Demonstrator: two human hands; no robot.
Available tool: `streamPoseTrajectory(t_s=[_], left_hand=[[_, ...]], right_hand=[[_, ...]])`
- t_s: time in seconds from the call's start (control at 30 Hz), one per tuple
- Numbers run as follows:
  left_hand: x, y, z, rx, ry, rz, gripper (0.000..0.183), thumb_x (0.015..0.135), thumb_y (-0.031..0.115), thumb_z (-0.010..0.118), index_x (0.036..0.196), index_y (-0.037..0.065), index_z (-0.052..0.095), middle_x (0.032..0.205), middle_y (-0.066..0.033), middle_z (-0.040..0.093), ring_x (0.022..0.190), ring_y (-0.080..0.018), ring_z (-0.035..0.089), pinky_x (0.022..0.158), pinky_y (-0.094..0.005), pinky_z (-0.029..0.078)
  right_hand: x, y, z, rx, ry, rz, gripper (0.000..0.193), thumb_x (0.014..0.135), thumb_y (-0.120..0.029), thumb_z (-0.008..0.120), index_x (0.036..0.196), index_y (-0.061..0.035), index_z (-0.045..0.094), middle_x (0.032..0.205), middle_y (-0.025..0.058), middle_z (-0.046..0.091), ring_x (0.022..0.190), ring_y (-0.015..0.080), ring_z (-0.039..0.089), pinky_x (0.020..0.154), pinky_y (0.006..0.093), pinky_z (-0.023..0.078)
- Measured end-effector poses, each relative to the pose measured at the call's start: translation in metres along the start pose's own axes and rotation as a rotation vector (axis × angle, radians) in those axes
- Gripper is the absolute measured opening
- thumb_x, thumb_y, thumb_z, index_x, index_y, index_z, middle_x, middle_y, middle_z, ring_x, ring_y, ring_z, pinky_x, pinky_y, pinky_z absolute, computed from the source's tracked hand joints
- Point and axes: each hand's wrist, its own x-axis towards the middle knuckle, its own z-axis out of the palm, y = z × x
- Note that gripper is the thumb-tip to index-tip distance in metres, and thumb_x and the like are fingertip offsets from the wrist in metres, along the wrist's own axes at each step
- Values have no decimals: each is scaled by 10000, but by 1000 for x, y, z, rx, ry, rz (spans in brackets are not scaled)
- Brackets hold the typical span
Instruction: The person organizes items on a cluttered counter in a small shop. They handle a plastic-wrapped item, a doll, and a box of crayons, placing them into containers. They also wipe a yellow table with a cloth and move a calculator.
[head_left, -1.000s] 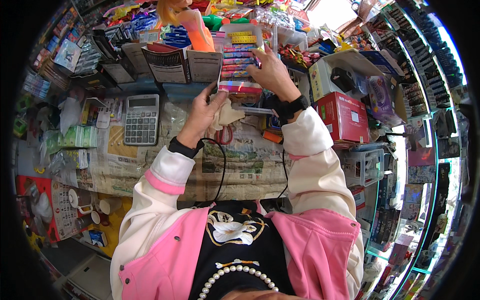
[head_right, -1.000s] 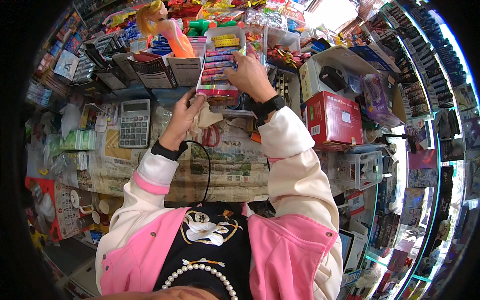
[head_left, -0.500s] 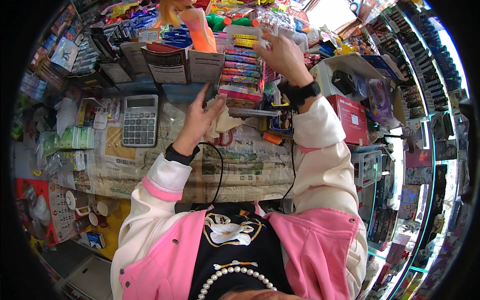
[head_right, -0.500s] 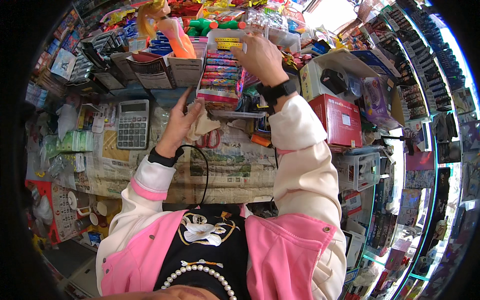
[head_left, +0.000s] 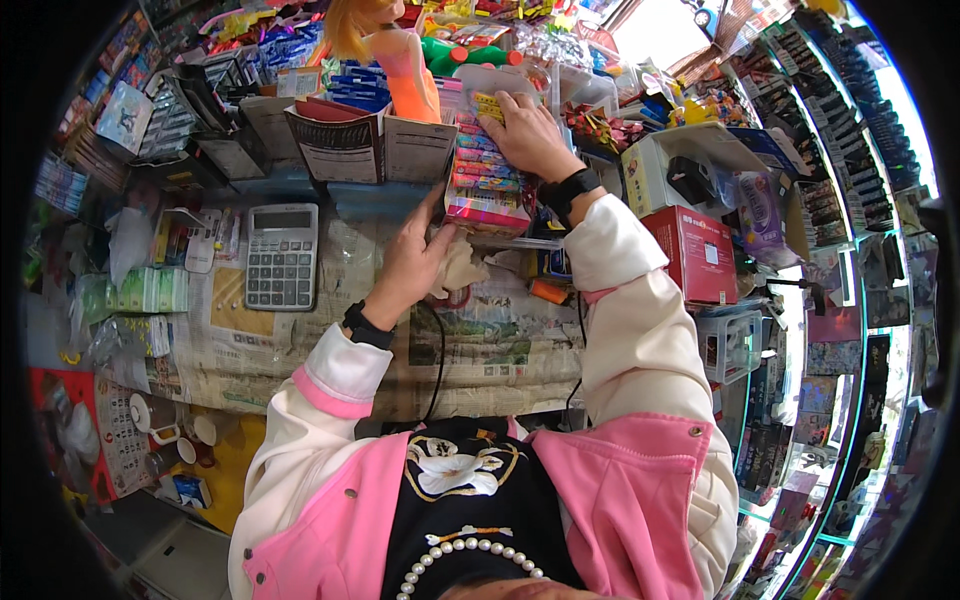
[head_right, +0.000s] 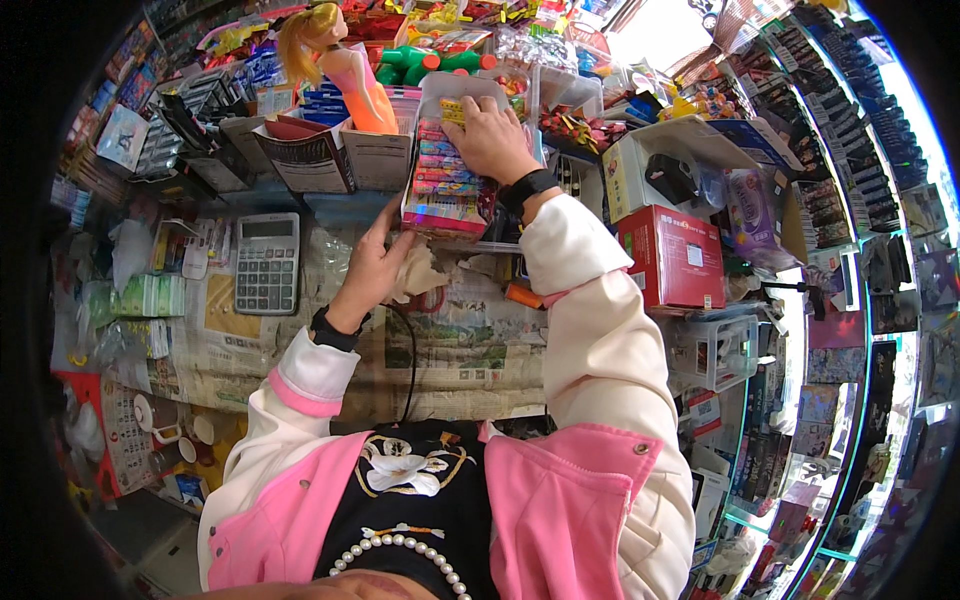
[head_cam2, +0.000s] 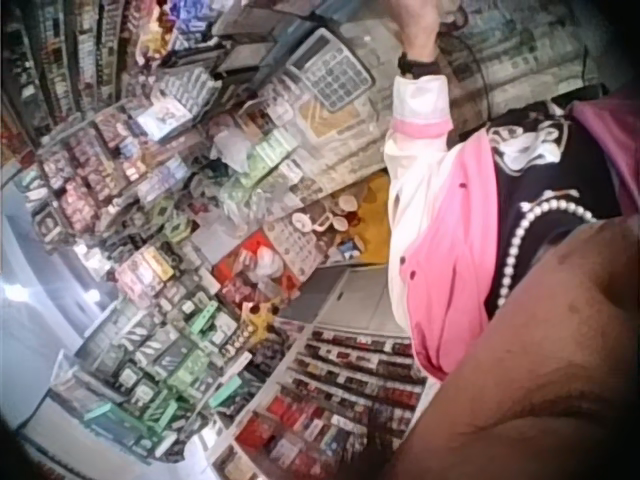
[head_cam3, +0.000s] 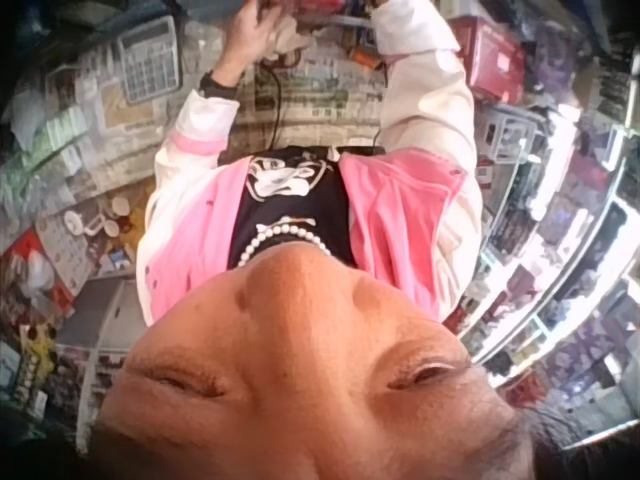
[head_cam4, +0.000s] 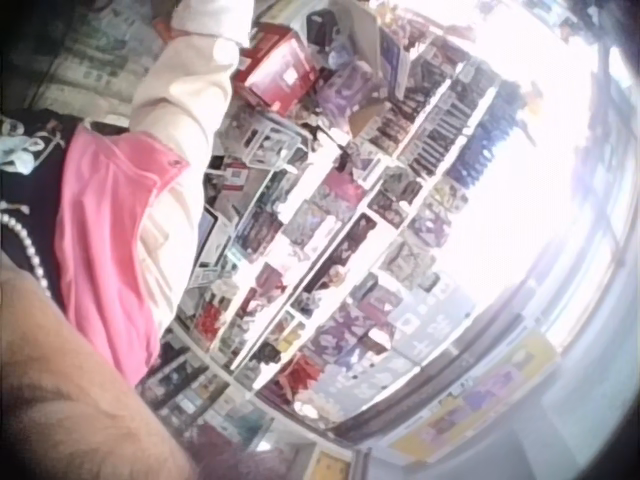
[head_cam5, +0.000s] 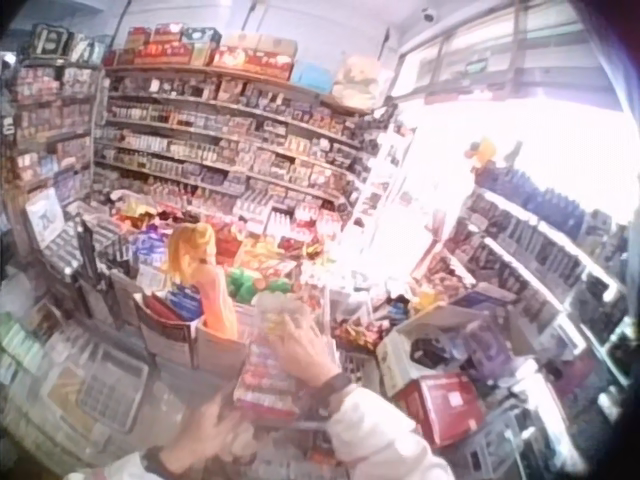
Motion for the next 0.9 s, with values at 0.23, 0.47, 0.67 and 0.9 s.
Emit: streamPoseTrajectory(t_s=[0.23,0.47,0.67,0.9], left_hand=[[-4,19,-9,2,-43,10,701,878,219,673,1466,103,310,1290,-244,540,1182,-358,546,957,-366,437],[-3,33,-9,164,-32,38,722,863,207,684,1476,182,304,1240,-206,570,1066,-358,603,860,-377,490],[-1,31,-9,151,-32,65,607,867,180,666,1418,188,411,1045,-172,610,857,-340,622,732,-407,484],[1,33,-11,152,-15,98,530,888,178,636,1384,182,449,1033,-169,611,867,-357,609,738,-407,481]], right_hand=[[45,22,-16,61,-229,-46,433,868,-360,584,1095,6,631,1005,249,652,951,393,624,848,437,488],[59,31,-25,33,-304,-256,453,829,-399,637,1104,-38,639,1042,201,659,969,368,623,833,441,486],[65,24,-33,-36,-367,-188,328,882,-327,610,1074,-64,646,990,201,653,914,370,618,790,427,487],[90,12,-13,-7,18,-273,209,866,-248,612,992,-90,664,954,159,590,885,344,607,766,441,483]])
